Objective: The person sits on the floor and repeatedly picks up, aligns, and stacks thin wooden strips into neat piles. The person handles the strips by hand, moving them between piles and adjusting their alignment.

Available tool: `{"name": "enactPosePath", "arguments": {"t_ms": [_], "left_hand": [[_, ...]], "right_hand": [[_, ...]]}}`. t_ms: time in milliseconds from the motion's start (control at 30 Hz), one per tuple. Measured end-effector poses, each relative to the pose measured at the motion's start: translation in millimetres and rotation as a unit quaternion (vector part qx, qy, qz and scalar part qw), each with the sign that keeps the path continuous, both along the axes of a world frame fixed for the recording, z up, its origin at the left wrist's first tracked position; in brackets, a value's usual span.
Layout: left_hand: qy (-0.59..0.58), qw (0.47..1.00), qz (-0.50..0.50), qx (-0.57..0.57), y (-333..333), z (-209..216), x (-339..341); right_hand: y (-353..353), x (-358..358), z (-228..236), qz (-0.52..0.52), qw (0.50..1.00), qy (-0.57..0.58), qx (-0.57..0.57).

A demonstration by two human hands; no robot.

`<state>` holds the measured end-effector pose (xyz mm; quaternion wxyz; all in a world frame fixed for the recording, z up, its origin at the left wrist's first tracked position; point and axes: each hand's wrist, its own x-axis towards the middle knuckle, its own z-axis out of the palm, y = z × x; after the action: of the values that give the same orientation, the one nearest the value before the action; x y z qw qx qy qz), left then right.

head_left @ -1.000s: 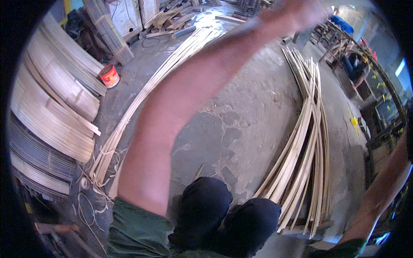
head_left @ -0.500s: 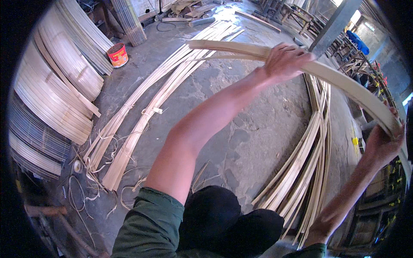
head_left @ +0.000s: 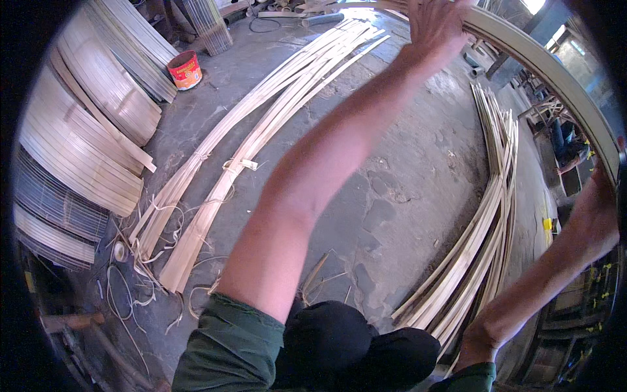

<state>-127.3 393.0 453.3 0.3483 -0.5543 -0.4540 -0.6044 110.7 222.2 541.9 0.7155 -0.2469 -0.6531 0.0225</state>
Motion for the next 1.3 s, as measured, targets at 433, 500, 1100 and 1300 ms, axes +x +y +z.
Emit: {"name": "enactPosePath", "arguments": {"t_ms": [433, 500, 1100, 1300], "left_hand": [[-0.754, 0.077, -0.65, -0.053, -100.2, -158.6, 103.7], [-0.74, 0.158, -0.647, -0.096, -87.5, -224.4, 100.2], [-0.707, 0.101, -0.67, -0.203, -133.9, -222.9, 99.8], [-0.664, 0.094, -0.695, -0.26, -120.0, -200.9, 127.0]], "right_hand": [[-24.3, -56.9, -261.8, 0.196, 0.814, 0.314, -0.449], [-70.2, -12.1, -291.9, 0.237, 0.741, 0.085, -0.622], [-210.0, 148.4, -202.2, 0.082, 0.514, -0.296, -0.801], [-231.9, 147.2, -224.2, 0.21, 0.63, -0.111, -0.739]]}}
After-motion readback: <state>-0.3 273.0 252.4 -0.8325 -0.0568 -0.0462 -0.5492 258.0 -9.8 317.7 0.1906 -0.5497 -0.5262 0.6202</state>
